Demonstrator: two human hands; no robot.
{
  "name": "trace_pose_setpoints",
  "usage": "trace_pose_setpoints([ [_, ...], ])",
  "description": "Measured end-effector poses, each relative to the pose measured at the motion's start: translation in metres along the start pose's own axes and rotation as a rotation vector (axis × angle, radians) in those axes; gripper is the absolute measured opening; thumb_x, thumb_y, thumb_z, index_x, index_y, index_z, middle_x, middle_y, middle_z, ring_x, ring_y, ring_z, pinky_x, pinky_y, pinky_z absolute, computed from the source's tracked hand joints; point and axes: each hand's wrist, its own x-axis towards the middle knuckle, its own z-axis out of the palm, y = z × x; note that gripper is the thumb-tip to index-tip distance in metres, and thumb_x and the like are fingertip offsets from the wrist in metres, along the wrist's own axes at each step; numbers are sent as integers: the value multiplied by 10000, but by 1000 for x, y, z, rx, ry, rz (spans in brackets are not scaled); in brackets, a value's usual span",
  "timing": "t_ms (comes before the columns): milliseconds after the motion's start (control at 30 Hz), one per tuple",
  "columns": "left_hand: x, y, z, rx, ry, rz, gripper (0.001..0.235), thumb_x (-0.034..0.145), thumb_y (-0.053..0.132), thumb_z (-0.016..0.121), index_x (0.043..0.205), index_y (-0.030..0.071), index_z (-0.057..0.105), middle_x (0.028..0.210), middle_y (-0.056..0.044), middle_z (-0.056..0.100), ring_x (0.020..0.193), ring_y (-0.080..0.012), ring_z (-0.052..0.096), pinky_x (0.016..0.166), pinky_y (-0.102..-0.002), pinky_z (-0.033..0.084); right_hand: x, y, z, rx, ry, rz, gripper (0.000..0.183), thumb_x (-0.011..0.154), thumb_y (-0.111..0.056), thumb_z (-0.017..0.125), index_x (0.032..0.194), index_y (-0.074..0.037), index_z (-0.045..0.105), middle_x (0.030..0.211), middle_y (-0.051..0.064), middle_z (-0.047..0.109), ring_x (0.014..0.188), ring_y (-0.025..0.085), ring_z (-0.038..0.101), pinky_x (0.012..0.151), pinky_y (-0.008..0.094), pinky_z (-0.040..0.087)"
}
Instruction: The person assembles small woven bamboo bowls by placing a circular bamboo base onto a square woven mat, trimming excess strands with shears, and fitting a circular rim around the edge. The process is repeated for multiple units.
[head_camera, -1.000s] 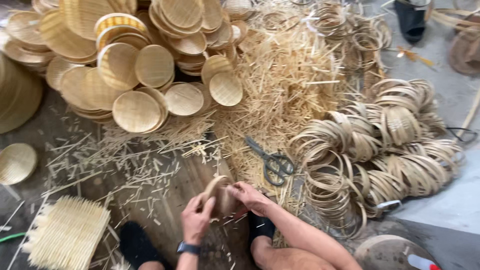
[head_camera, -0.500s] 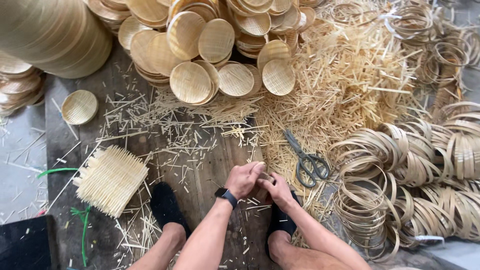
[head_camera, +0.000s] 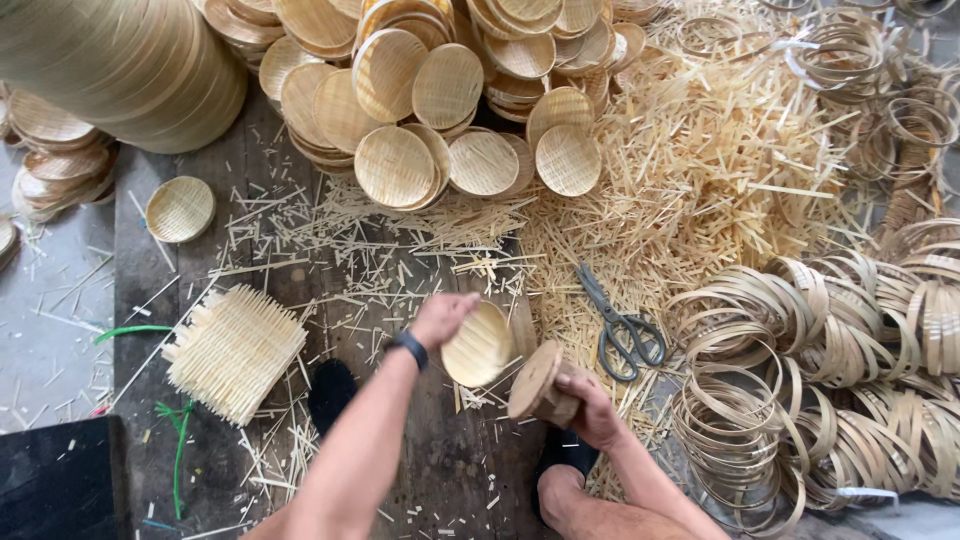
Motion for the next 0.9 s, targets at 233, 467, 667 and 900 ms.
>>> trace_pose_setpoints([
  [233,3,79,-84,-1279,359,130,302,990,363,510,1096,113,644,1010,-132,779,904,-221,765,810,-390,640,-9,8,0,-127,-74,-127,448,934,-329,652,1188,39,621,851,63,645,636,132,585,464,268,434],
  [467,-40,-6,50,-347,-54,-439,575,994,614,556,1075,74,736,888,-35,708,733,-140,650,720,-364,537,7,11,22,21,-144,-67,647,872,-353,610,1418,-30,485,1275,92,654,1133,201,653,984,354,522],
  [667,-54,-95,111,-902,199,-189,388,898,277,772,1161,-6,731,1017,-54,758,881,-145,678,785,-305,562,31,20,29,-394,45,-61,504,958,-377,611,1289,-2,667,1137,65,725,1017,148,641,897,314,507],
  [900,-71,-138,-34,171,715,70,435,792,283,764,1196,123,734,1183,-158,714,1156,-339,644,1025,-455,517,53,46,9,-401,148,-191,358,922,-192,733,1229,-9,711,1057,-6,741,875,55,631,785,227,515],
])
